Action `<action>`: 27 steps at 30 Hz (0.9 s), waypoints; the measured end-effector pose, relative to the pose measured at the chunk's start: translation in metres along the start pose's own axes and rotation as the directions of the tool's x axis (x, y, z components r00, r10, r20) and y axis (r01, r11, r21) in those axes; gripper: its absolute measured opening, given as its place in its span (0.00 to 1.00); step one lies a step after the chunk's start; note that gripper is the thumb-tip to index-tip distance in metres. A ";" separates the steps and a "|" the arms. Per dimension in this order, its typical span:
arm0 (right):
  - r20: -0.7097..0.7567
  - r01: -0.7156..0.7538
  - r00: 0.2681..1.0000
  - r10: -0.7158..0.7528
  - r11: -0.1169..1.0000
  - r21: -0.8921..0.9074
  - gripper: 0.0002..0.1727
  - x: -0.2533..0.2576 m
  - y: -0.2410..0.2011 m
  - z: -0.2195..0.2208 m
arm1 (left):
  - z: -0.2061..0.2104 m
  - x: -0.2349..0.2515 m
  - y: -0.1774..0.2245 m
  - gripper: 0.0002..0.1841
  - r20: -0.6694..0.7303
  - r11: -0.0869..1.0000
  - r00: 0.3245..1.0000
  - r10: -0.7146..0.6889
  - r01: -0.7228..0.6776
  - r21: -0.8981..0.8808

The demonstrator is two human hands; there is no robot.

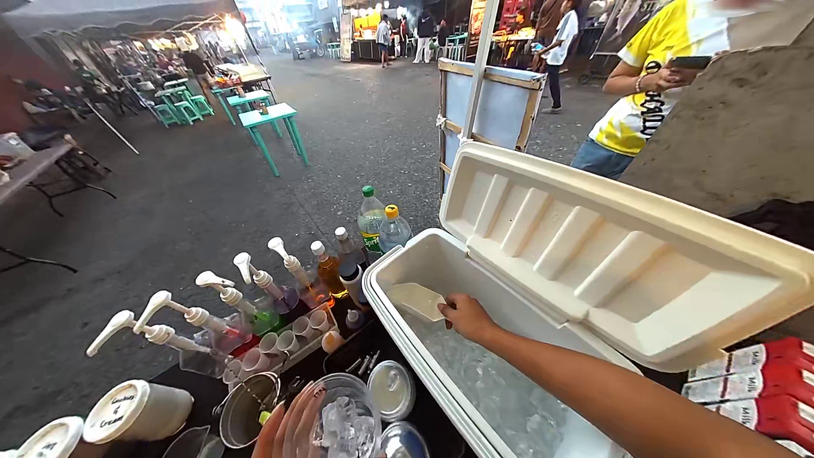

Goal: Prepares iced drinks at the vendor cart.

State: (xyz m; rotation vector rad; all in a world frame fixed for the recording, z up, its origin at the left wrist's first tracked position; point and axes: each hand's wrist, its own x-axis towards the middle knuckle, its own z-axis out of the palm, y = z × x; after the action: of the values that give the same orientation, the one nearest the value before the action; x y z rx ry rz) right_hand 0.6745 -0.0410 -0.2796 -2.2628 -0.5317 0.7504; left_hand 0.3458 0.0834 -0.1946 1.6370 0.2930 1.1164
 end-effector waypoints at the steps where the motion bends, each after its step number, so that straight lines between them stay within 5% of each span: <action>1: -0.017 0.024 1.000 -0.023 0.998 0.051 0.20 -0.002 0.001 -0.002 | 0.002 0.001 -0.006 0.62 0.012 1.000 1.000 -0.011 0.011 0.008; 8: -0.085 0.143 0.987 -0.136 0.986 0.086 0.14 -0.040 -0.008 -0.051 | 0.027 0.018 -0.056 0.64 0.060 0.988 0.994 -0.095 0.086 0.131; 12: 0.049 0.236 0.970 -0.237 0.971 0.025 0.13 -0.088 -0.056 -0.086 | 0.044 0.024 -0.072 0.65 0.083 0.978 0.991 -0.107 0.090 0.186; 19: 0.300 0.283 0.945 -0.134 0.795 -0.537 0.20 -0.137 -0.157 -0.090 | 0.054 0.021 -0.063 0.64 0.115 0.978 0.981 -0.154 0.135 0.157; 27: 0.298 0.348 0.935 -0.193 0.667 -0.659 0.19 -0.148 -0.200 -0.083 | 0.022 0.023 -0.055 0.63 0.022 0.976 0.991 -0.132 0.125 0.180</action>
State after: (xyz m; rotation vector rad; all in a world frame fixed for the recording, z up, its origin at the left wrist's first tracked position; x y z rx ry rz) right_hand 0.5853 -0.0267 -0.0337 -2.6970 -1.4426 0.6963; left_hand 0.3937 0.1063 -0.2297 1.7663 0.4821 0.9862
